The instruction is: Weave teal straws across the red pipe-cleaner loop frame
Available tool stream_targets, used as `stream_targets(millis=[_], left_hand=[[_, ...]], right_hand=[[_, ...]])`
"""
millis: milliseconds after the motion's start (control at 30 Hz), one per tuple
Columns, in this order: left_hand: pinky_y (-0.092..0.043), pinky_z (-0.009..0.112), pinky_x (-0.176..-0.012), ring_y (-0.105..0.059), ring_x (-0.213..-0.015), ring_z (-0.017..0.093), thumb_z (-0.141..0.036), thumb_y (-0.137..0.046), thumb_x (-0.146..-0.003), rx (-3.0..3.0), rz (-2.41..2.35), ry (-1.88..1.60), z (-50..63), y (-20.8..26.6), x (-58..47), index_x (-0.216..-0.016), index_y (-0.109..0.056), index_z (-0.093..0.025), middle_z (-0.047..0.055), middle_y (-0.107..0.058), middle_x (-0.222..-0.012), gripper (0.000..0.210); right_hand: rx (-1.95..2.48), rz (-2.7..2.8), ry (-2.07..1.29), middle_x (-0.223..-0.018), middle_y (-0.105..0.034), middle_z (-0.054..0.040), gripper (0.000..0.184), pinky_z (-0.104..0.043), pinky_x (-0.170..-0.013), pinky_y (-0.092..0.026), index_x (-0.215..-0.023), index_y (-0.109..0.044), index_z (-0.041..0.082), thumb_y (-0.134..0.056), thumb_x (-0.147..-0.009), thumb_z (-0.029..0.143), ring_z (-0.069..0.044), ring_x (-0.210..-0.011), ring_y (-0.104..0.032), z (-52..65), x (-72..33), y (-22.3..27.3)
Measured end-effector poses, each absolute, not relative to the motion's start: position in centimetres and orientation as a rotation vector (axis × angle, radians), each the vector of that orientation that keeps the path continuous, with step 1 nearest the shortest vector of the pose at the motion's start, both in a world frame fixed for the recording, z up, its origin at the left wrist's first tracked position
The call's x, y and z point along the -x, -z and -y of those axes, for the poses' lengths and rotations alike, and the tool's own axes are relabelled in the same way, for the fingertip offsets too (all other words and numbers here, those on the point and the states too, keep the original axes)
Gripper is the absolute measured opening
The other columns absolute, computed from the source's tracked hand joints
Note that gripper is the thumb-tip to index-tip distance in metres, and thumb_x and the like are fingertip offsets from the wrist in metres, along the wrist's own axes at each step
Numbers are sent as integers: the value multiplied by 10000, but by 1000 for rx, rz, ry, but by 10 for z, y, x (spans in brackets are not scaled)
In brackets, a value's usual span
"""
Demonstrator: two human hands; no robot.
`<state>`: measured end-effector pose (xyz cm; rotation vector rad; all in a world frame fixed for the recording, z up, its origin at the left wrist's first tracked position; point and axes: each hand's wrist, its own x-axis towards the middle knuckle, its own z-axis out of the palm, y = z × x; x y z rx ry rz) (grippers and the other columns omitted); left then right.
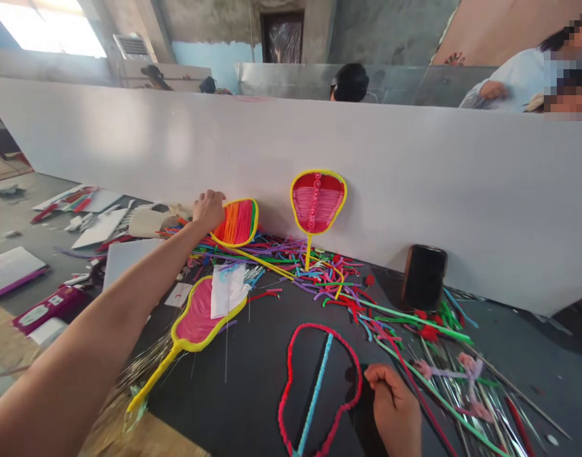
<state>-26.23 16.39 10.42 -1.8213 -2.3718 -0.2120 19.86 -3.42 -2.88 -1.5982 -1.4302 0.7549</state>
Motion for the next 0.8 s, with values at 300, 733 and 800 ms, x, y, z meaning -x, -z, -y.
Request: stream_targets(millis=[300,733,800], left_hand=[[-326,464,-977,-504,-1117,304,-213,-659,-624,2565,1887,-231,-131,-55,170,-1243,-503,-207,129,-582,-1215,639],[-362,335,-981,-503,-1140,206,-305,-526,-806,2550,1912,182,-132,-77,187,-1190,-562,-283,25,-590,-1211,387],[-345,348,-1005,-461,-1190,211,-245,-411,-861,2383,2037,373,-135,-85,207,-1240,-519,-239,56,-526,-1288,394]], right_hand=[[1596,1447,-758,-593,-595,-20,171,-256,-550,-459,-543,-576,206,-440,-604,290,-172,-561,-552,33,-199,30],[1511,1376,-714,-645,-604,-29,145,-259,-503,-434,-589,-578,194,-465,-631,273,-148,-525,-521,40,-199,14],[1456,1376,-645,-684,-613,-35,128,-262,-548,-456,-605,-583,198,-488,-664,259,-161,-589,-556,43,-198,-3]])
